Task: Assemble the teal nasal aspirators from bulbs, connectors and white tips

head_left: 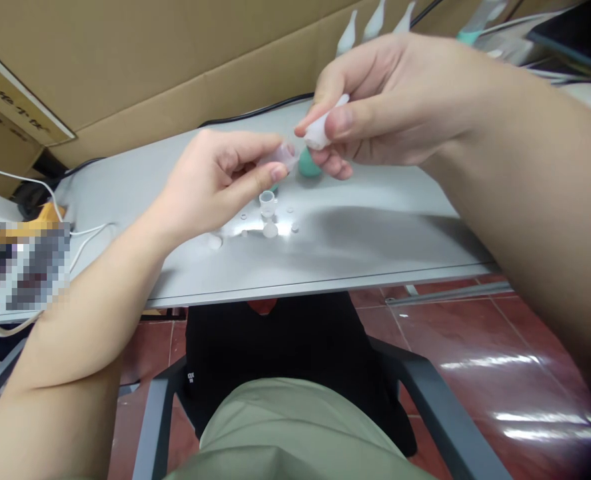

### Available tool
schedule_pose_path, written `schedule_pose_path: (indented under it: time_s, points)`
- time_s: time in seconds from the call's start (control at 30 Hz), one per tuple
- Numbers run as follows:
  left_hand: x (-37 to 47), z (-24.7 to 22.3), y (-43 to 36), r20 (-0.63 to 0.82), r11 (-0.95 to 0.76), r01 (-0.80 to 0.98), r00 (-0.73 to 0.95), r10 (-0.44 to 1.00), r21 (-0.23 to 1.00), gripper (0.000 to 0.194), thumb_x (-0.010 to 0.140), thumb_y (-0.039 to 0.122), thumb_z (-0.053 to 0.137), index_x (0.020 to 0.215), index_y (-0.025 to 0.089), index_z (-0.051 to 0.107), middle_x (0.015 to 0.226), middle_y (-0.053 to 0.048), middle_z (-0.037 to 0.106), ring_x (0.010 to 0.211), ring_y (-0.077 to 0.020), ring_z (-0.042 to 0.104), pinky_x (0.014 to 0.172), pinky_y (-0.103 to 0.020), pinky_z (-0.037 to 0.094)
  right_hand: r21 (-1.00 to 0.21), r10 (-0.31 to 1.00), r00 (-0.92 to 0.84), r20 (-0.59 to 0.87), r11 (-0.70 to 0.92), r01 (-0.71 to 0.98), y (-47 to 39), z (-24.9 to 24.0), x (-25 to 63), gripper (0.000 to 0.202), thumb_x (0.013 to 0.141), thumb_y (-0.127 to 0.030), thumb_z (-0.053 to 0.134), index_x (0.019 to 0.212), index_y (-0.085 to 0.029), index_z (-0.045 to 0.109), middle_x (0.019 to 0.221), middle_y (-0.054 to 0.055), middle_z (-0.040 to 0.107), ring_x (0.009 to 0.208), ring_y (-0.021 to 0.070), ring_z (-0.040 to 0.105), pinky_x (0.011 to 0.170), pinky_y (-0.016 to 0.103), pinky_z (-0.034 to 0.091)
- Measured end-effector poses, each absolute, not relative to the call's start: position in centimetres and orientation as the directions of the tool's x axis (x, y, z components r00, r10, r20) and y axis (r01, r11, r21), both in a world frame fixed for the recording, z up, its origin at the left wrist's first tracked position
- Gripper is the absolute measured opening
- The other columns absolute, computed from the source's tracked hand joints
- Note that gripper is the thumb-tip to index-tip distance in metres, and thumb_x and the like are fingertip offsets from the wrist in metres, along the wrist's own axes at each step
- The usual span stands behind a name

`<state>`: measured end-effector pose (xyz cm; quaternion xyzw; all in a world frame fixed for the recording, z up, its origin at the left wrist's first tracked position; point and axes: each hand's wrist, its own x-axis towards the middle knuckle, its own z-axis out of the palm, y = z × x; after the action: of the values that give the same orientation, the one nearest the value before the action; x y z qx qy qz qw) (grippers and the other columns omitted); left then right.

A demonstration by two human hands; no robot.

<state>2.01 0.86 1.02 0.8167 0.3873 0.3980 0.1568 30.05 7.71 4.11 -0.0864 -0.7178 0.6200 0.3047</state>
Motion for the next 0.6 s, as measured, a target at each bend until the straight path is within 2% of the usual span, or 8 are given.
schedule_pose_path:
  time_s: [0.1, 0.17, 0.27, 0.3, 0.37, 0.47, 0.53, 0.6]
  points:
    - [1.9, 0.5, 1.5, 0.578, -0.659, 0.481, 0.327, 0.747, 0.579, 0.064, 0.107, 0.094, 0.083, 0.114, 0.030, 0.086, 0.100, -0.008, 0.085, 0.087, -0.0280, 0.081, 0.077, -0.047, 0.070, -0.930, 0.478, -0.836, 0.270, 0.354, -0.098, 8.4, 5.2, 31.8, 0.059, 0.077, -0.064, 0.122, 0.096, -0.019, 0.091, 0.083, -0.006, 0.087, 0.067, 0.0076, 0.082, 0.069, 0.016, 0.069]
    - [2.1, 0.3, 1.7, 0.592, -0.670, 0.443, 0.323, 0.739, 0.596, 0.066, 0.106, 0.095, 0.083, 0.119, 0.031, 0.084, 0.107, -0.010, 0.088, 0.090, -0.0291, 0.082, 0.079, -0.049, 0.072, -0.886, 0.425, -0.901, 0.091, 0.447, 0.121, 9.1, 5.7, 32.8, 0.056, 0.074, -0.065, 0.121, 0.100, -0.022, 0.098, 0.087, -0.005, 0.089, 0.069, 0.0087, 0.085, 0.065, 0.013, 0.066]
    - [2.2, 0.1, 1.9, 0.590, -0.673, 0.426, 0.329, 0.737, 0.604, 0.067, 0.105, 0.095, 0.084, 0.128, 0.031, 0.082, 0.114, -0.012, 0.090, 0.094, -0.0304, 0.085, 0.081, -0.051, 0.073, -0.771, 0.376, -0.915, -0.144, 0.538, 0.342, 9.9, 5.3, 33.3, 0.026, 0.087, -0.034, 0.118, 0.100, -0.022, 0.099, 0.082, -0.009, 0.085, 0.063, 0.0067, 0.082, 0.055, 0.008, 0.055]
    - [2.1, 0.0, 2.1, 0.583, -0.668, 0.434, 0.330, 0.742, 0.604, 0.068, 0.106, 0.094, 0.083, 0.131, 0.032, 0.082, 0.115, -0.012, 0.090, 0.095, -0.0307, 0.086, 0.081, -0.051, 0.073, -0.735, 0.368, -0.914, -0.170, 0.571, 0.367, 10.0, 4.9, 33.2, 0.019, 0.090, -0.022, 0.115, 0.100, -0.022, 0.098, 0.081, -0.011, 0.084, 0.063, 0.0053, 0.081, 0.054, 0.007, 0.051]
    - [1.8, -0.3, 2.8, 0.592, -0.677, 0.427, 0.333, 0.734, 0.599, 0.067, 0.107, 0.094, 0.083, 0.135, 0.034, 0.081, 0.114, -0.010, 0.090, 0.093, -0.0299, 0.085, 0.078, -0.051, 0.072, -0.681, 0.356, -0.919, -0.171, 0.631, 0.371, 10.2, 3.9, 32.8, 0.020, 0.092, -0.009, 0.111, 0.100, -0.022, 0.098, 0.078, -0.014, 0.081, 0.060, 0.0024, 0.076, 0.053, 0.005, 0.044]
    - [1.5, -0.8, 3.9, 0.623, -0.735, 0.306, 0.393, 0.676, 0.605, 0.060, 0.104, 0.091, 0.090, 0.132, 0.038, 0.082, 0.116, -0.007, 0.091, 0.090, -0.0283, 0.083, 0.074, -0.051, 0.071, -0.632, 0.359, -0.915, -0.185, 0.669, 0.391, 10.3, 2.6, 32.2, 0.025, 0.087, -0.005, 0.113, 0.100, -0.023, 0.100, 0.072, -0.015, 0.077, 0.053, 0.0014, 0.068, 0.050, 0.007, 0.041]
    - [1.6, -0.9, 4.3, 0.660, -0.771, 0.204, 0.416, 0.626, 0.603, 0.054, 0.101, 0.085, 0.097, 0.131, 0.042, 0.083, 0.123, -0.006, 0.092, 0.097, -0.0295, 0.085, 0.078, -0.054, 0.075, -0.604, 0.378, -0.903, -0.207, 0.676, 0.422, 10.1, 2.2, 31.9, 0.031, 0.083, -0.003, 0.114, 0.101, -0.024, 0.100, 0.071, -0.015, 0.076, 0.053, 0.0023, 0.066, 0.048, 0.009, 0.040]
    - [1.8, -0.9, 4.3, 0.688, -0.784, 0.185, 0.389, 0.612, 0.593, 0.051, 0.102, 0.082, 0.098, 0.131, 0.042, 0.084, 0.126, -0.006, 0.091, 0.099, -0.0293, 0.085, 0.082, -0.056, 0.078, -0.571, 0.397, -0.891, -0.220, 0.688, 0.447, 9.8, 2.1, 31.7, 0.034, 0.083, -0.001, 0.112, 0.103, -0.025, 0.100, 0.073, -0.013, 0.077, 0.054, 0.0036, 0.067, 0.049, 0.011, 0.040]
